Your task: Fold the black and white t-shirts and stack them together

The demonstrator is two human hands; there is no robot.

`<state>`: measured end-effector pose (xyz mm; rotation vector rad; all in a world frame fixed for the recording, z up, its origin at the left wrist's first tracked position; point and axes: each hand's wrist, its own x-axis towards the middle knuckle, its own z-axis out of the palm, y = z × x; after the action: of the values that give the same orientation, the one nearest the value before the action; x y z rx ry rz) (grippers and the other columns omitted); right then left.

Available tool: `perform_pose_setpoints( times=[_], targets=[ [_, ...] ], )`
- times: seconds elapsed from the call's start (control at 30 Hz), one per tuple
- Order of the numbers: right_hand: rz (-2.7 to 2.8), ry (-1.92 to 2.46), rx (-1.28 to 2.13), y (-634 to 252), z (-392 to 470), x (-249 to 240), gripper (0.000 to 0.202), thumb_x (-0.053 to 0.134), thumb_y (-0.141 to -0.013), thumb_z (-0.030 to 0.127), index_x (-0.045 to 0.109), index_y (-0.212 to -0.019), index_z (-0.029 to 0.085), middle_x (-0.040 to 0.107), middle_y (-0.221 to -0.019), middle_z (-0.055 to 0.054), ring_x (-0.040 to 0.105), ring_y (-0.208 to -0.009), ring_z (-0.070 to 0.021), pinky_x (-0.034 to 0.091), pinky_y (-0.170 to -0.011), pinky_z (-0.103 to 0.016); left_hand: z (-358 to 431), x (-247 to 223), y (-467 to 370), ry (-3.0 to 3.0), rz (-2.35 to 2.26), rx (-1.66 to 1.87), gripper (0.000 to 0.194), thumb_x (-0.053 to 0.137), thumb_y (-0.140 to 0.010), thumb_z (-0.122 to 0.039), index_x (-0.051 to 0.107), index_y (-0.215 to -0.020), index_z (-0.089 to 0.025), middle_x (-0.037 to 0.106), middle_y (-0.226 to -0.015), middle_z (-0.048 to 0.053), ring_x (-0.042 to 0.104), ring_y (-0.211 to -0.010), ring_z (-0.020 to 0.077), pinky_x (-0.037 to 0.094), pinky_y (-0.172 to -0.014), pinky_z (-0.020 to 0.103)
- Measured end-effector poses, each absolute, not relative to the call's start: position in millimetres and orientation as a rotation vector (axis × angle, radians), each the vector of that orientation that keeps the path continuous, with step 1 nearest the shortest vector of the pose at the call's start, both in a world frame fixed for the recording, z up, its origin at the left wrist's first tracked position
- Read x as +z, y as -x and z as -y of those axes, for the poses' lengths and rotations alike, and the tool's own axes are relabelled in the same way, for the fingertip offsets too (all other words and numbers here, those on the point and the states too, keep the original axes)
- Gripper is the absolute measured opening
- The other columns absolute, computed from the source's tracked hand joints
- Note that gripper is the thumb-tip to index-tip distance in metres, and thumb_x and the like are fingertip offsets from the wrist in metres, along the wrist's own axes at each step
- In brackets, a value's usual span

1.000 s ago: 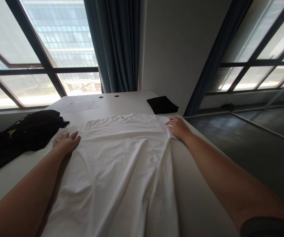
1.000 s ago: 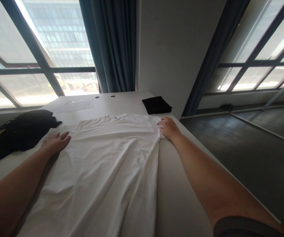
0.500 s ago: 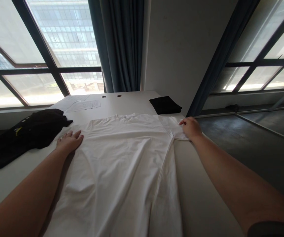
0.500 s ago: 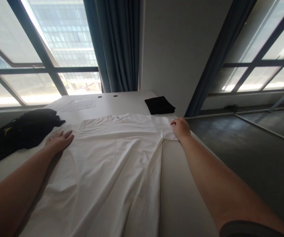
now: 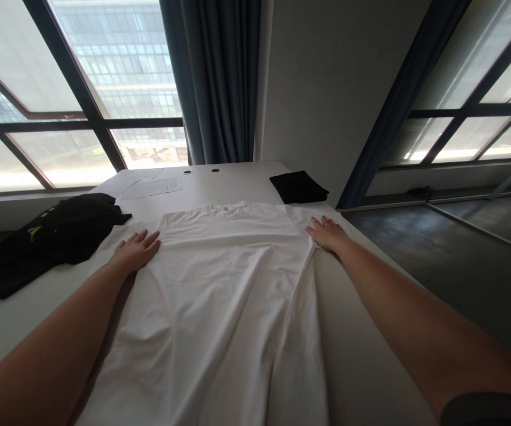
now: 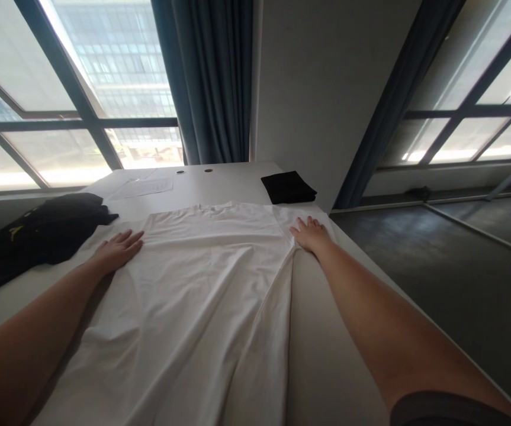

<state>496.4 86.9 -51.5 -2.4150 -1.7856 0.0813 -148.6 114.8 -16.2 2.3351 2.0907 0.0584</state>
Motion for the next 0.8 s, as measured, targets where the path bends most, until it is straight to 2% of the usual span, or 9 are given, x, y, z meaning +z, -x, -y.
perform_pose_setpoints(
  times=[0.17,0.4,0.53,0.63,0.7,0.8],
  targets=[
    [1.768,2.435,0.103,-505.3,-98.4,-46.4,0.077,0.032,-0.102,0.068,0.035,-0.167,0.026,0.026,-0.174,-0.016,0.026,-0.157,-0.0431,0.022,-0.124,-0.065,-117.7,-11.0,133.5,-2.176,-2.181,-0.065,0.074,0.022,-0.102,-0.066,0.025,-0.169,-0.033,0.016,-0.177,0.011,0.014,-0.162,0.0394,0.019,-0.122,0.068],
    [1.596,2.517,0.118,-500.6,-111.4,-38.0,0.075,0.032,-0.099,0.073,0.040,-0.164,0.034,0.024,-0.175,-0.015,0.024,-0.156,-0.0489,0.016,-0.119,-0.076,-117.4,-2.3,128.0,-2.075,-2.212,0.018,0.075,0.027,-0.100,-0.071,0.027,-0.168,-0.038,0.015,-0.177,0.010,0.014,-0.160,0.0468,0.015,-0.116,0.081],
    [1.544,2.514,0.104,-507.9,-111.7,-37.7,0.075,0.030,-0.101,0.070,0.040,-0.164,0.031,0.027,-0.173,-0.017,0.024,-0.157,-0.0462,0.016,-0.120,-0.074,-112.5,-1.9,133.0,-2.010,-2.261,0.040,0.078,0.028,-0.097,-0.074,0.028,-0.167,-0.040,0.015,-0.178,0.008,0.014,-0.160,0.0473,0.014,-0.116,0.081],
    [1.530,2.526,0.128,-514.4,-110.6,-34.9,0.075,0.031,-0.102,0.067,0.039,-0.165,0.027,0.026,-0.173,-0.019,0.023,-0.158,-0.0432,0.016,-0.122,-0.071,-109.2,-5.4,141.5,-1.952,-2.316,0.022,0.079,0.025,-0.098,-0.074,0.027,-0.168,-0.037,0.013,-0.178,0.010,0.013,-0.160,0.0466,0.014,-0.118,0.078],
    [1.520,2.525,0.138,-515.6,-108.4,-31.4,0.073,0.033,-0.103,0.064,0.041,-0.164,0.025,0.028,-0.172,-0.020,0.025,-0.158,-0.0432,0.017,-0.121,-0.072,-107.7,-9.0,149.4,-1.972,-2.344,0.037,0.080,0.026,-0.099,-0.071,0.030,-0.168,-0.033,0.018,-0.176,0.013,0.016,-0.159,0.0470,0.017,-0.119,0.076],
    [1.584,2.428,0.052,-508.3,-97.7,-22.9,0.062,0.038,-0.104,0.057,0.053,-0.156,0.026,0.036,-0.169,-0.018,0.026,-0.157,-0.0427,0.016,-0.121,-0.073,-104.0,-12.2,161.3,-2.148,-2.289,0.109,0.078,0.028,-0.100,-0.065,0.040,-0.164,-0.025,0.033,-0.170,0.021,0.028,-0.155,0.0494,0.028,-0.115,0.075]
  ],
)
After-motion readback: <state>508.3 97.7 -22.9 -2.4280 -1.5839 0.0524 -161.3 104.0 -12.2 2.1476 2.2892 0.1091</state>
